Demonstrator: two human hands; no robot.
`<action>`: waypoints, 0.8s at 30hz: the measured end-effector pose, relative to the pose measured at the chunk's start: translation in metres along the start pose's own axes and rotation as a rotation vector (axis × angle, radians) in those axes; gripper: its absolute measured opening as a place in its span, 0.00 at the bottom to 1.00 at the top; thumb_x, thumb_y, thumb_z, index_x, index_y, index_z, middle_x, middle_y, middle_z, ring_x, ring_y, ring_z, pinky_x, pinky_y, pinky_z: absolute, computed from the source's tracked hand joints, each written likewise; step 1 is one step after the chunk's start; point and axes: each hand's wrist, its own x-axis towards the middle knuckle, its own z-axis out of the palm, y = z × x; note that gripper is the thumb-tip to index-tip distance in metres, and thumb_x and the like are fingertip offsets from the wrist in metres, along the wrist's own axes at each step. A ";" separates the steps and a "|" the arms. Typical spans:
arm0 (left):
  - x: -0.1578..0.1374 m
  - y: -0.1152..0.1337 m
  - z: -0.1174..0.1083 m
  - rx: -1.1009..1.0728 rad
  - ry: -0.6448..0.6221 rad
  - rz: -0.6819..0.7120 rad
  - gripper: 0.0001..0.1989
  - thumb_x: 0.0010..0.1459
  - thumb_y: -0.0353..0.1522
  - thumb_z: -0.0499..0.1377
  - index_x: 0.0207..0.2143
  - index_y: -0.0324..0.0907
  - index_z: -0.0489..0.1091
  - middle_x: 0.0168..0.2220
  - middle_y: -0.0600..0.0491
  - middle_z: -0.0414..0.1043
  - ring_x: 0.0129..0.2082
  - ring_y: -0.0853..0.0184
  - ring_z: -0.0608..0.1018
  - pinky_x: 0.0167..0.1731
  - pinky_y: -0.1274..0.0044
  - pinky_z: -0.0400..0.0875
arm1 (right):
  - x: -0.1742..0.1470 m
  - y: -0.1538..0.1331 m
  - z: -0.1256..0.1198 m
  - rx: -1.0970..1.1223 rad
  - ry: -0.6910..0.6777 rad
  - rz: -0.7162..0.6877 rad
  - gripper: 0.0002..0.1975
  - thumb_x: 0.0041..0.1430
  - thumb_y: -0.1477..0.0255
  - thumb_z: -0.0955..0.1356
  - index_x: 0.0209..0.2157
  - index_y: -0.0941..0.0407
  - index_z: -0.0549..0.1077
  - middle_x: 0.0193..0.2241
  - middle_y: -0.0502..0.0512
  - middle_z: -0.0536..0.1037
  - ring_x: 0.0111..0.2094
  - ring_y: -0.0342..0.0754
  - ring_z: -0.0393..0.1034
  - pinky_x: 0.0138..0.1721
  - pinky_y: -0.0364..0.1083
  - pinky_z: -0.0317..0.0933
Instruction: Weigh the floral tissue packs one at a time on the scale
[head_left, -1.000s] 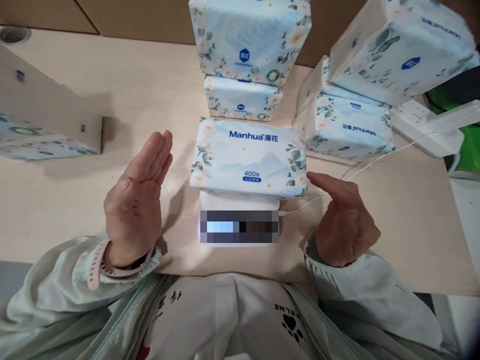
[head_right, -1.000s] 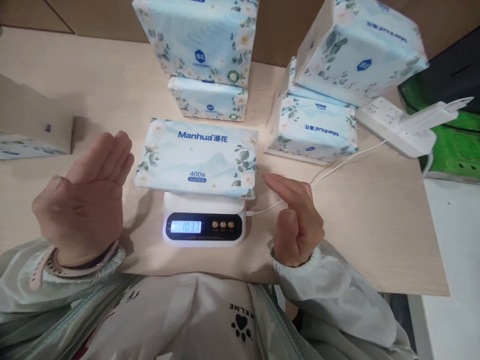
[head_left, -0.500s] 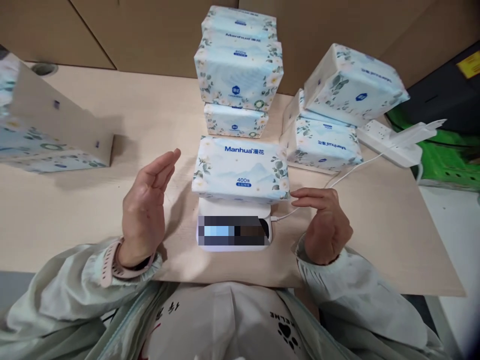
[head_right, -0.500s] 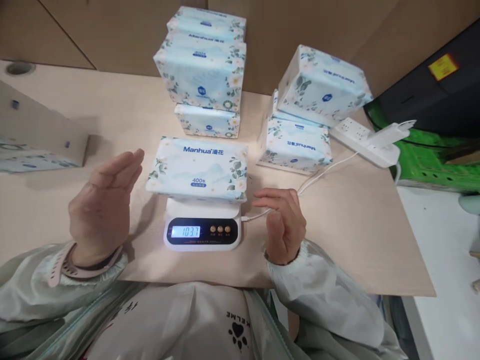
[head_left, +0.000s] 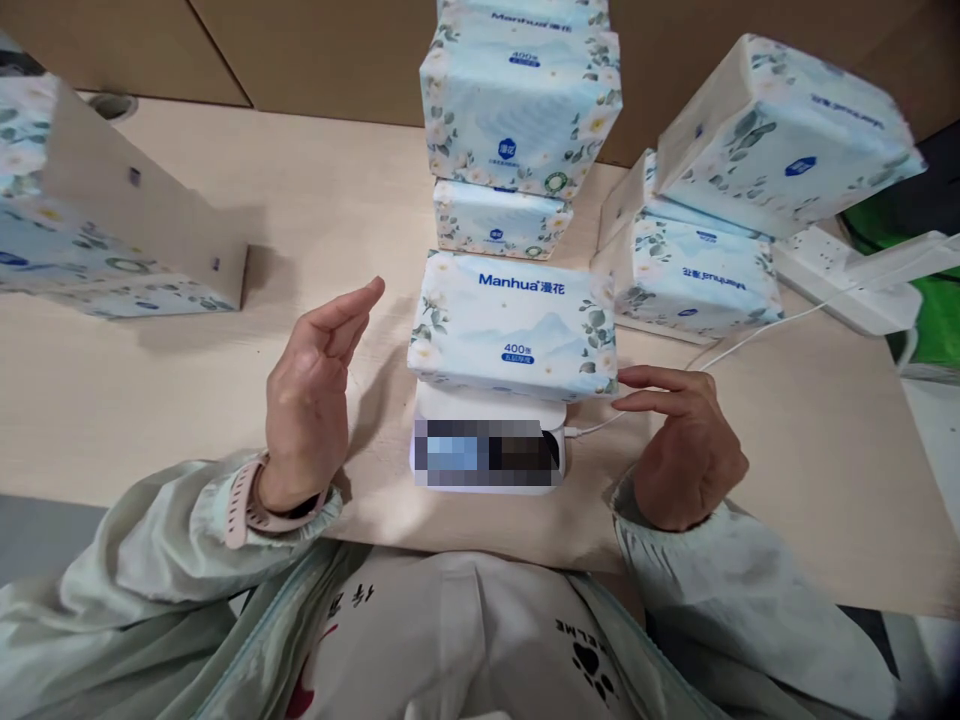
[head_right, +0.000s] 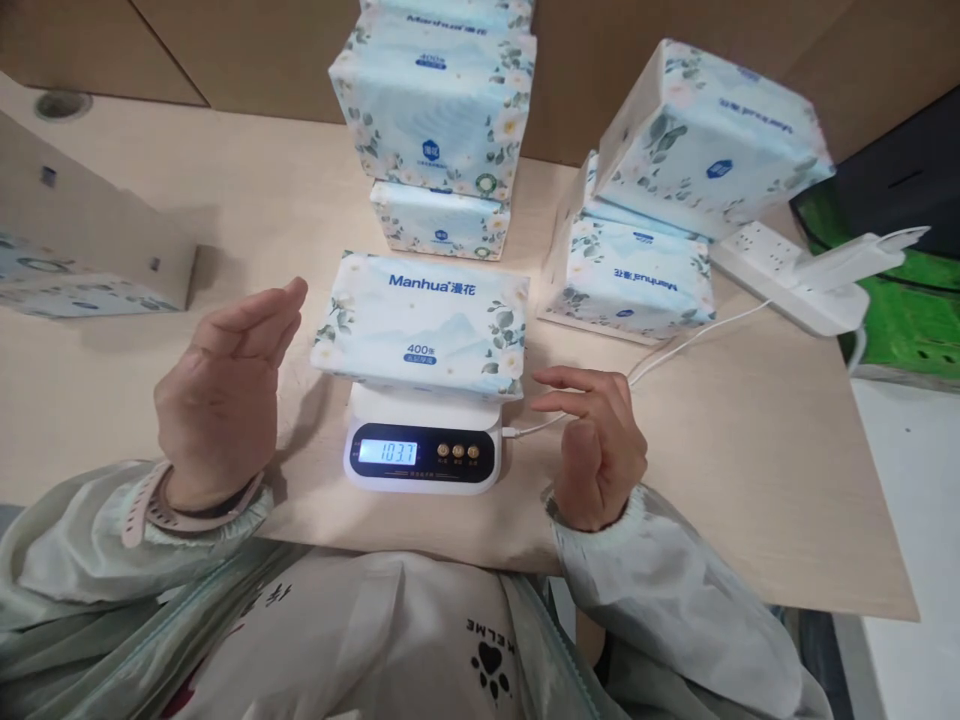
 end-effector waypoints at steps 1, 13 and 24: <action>0.000 0.000 0.000 0.001 -0.007 -0.005 0.22 0.74 0.50 0.59 0.57 0.52 0.84 0.64 0.54 0.82 0.73 0.56 0.76 0.78 0.63 0.65 | 0.000 0.000 0.000 0.005 0.002 0.006 0.20 0.78 0.63 0.60 0.40 0.43 0.83 0.38 0.56 0.86 0.43 0.63 0.82 0.46 0.64 0.71; 0.000 -0.008 -0.002 -0.027 -0.006 0.002 0.20 0.72 0.48 0.61 0.56 0.50 0.84 0.64 0.53 0.82 0.73 0.54 0.76 0.81 0.59 0.62 | -0.002 0.009 -0.002 0.017 -0.013 0.031 0.19 0.78 0.63 0.60 0.44 0.43 0.84 0.46 0.56 0.88 0.49 0.63 0.84 0.53 0.66 0.72; 0.029 0.013 0.037 0.079 -0.657 0.126 0.27 0.79 0.45 0.54 0.75 0.55 0.69 0.79 0.57 0.62 0.83 0.56 0.58 0.84 0.59 0.52 | 0.006 0.021 -0.001 0.056 -0.169 0.018 0.48 0.71 0.48 0.70 0.81 0.47 0.49 0.78 0.63 0.63 0.81 0.65 0.55 0.80 0.69 0.54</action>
